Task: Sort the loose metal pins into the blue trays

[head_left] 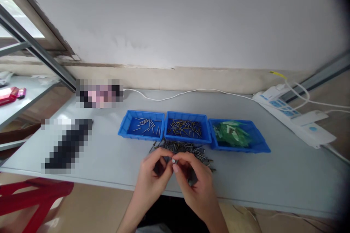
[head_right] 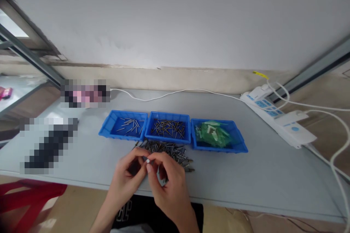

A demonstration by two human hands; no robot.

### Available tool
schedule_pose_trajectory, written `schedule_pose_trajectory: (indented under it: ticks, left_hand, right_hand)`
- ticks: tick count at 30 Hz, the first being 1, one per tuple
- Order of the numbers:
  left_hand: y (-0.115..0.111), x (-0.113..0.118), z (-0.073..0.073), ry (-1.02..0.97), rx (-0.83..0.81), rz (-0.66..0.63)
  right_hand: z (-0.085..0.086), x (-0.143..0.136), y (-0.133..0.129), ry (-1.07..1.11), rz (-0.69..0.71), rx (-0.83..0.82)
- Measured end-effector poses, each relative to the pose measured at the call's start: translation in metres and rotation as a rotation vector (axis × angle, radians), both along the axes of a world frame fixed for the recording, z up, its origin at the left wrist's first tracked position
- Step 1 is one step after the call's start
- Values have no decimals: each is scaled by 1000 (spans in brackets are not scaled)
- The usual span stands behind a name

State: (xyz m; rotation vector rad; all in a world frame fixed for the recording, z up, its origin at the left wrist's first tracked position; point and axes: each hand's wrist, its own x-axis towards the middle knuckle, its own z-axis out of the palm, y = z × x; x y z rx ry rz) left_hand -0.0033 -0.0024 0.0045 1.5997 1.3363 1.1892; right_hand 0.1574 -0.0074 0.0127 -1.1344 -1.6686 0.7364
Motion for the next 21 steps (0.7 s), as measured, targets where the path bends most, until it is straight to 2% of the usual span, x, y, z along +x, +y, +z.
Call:
schedule_pose_trajectory:
  ticks: [14,21]
  left_hand:
    - [1,-1,-2,-16,-28,-16]
    - [1,-1,-4,-12,12,-10]
  right_hand:
    - [-2,2,2,8,7,64]
    - [-7,1,1,52,-26,28]
